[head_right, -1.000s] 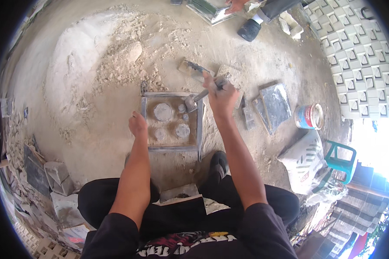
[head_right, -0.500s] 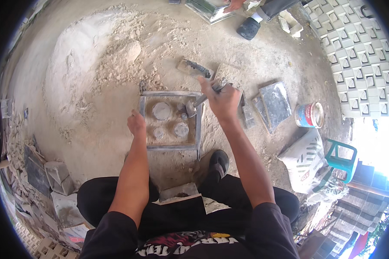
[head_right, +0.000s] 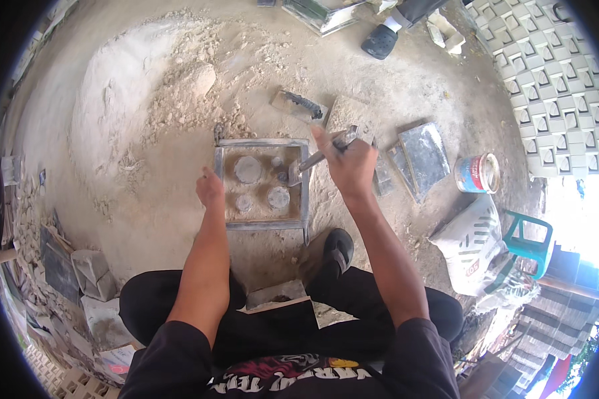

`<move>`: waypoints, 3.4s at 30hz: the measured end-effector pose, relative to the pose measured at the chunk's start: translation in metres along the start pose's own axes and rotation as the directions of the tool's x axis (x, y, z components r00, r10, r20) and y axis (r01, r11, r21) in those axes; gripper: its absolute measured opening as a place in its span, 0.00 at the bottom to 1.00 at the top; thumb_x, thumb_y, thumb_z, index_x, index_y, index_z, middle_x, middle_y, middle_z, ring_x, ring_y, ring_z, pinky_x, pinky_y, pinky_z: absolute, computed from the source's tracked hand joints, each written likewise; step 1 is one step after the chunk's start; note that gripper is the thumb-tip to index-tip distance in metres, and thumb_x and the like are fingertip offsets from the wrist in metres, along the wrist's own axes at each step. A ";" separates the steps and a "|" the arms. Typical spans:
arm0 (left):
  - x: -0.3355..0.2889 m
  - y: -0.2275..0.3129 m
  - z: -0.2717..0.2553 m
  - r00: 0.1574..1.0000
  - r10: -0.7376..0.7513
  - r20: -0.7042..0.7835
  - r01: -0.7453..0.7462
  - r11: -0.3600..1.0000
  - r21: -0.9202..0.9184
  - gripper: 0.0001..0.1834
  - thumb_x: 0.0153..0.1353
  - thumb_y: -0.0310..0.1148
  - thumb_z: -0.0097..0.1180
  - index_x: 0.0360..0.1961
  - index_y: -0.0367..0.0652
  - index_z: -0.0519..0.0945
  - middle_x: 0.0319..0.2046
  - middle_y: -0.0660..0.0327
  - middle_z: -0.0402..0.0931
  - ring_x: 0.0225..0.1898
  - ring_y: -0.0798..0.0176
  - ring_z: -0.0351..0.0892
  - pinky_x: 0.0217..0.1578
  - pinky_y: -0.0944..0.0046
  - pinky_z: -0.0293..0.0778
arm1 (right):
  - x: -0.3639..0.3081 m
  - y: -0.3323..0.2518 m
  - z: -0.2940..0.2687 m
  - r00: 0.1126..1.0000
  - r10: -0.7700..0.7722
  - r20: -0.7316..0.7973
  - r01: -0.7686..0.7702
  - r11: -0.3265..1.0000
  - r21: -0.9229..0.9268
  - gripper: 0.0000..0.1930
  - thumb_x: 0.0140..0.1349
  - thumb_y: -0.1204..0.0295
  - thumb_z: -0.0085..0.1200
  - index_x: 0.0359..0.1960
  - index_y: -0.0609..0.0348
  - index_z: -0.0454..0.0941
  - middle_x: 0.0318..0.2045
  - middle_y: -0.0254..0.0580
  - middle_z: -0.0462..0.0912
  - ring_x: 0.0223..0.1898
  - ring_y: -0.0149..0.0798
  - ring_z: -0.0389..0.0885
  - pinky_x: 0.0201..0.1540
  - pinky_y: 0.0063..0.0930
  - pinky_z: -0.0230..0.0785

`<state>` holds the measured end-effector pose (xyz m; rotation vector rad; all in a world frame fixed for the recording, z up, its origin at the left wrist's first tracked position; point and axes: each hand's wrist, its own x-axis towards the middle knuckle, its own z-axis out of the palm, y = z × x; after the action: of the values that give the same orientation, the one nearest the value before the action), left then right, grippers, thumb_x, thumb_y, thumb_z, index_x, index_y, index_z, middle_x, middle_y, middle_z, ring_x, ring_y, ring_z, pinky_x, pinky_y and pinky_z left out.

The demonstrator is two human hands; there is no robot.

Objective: The person uses a wooden mold and a small metal tool to form bricks from a pile of sandy material on the ground, pressing the material into the mold by hand and smoothing it.

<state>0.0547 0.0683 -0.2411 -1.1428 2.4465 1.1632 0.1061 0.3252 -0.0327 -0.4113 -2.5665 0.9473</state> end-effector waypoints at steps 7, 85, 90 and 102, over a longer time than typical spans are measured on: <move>0.011 -0.037 0.012 0.925 0.378 -0.031 -0.363 0.907 0.214 0.37 0.70 0.52 0.28 0.35 0.27 0.82 0.40 0.35 0.79 0.45 0.35 0.79 0.51 0.44 0.72 | -0.017 0.012 -0.003 0.998 0.023 0.064 -0.027 0.998 0.058 0.18 0.68 0.62 0.54 0.26 0.63 0.85 0.22 0.39 0.86 0.22 0.26 0.82 0.28 0.23 0.73; -0.137 0.151 -0.251 0.339 0.715 0.611 -0.934 0.334 0.128 0.29 0.66 0.53 0.48 0.51 0.36 0.76 0.39 0.46 0.81 0.43 0.47 0.82 0.41 0.52 0.75 | -0.122 -0.057 0.044 0.970 -0.003 0.245 -0.143 0.805 0.576 0.21 0.70 0.68 0.50 0.16 0.63 0.69 0.15 0.25 0.64 0.22 0.20 0.58 0.23 0.24 0.50; -0.146 0.148 -0.269 0.389 0.672 0.630 -0.910 0.387 0.149 0.30 0.66 0.54 0.49 0.51 0.34 0.75 0.39 0.43 0.80 0.43 0.45 0.81 0.43 0.51 0.74 | -0.126 -0.046 0.030 0.942 -0.149 0.302 -0.108 0.715 0.691 0.20 0.68 0.75 0.49 0.15 0.63 0.70 0.14 0.27 0.69 0.20 0.21 0.63 0.23 0.23 0.55; -0.146 0.155 -0.277 0.437 0.654 0.618 -0.873 0.474 0.115 0.31 0.66 0.54 0.48 0.53 0.33 0.75 0.38 0.43 0.80 0.42 0.45 0.81 0.44 0.50 0.74 | -0.140 -0.065 0.046 0.895 -0.401 0.195 0.166 0.706 0.688 0.11 0.55 0.78 0.57 0.16 0.66 0.71 0.12 0.36 0.67 0.15 0.30 0.67 0.21 0.27 0.56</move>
<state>0.0801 0.0090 0.1019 0.5337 2.5744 0.8144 0.2011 0.1973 -0.0559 0.3828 -2.2326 1.8107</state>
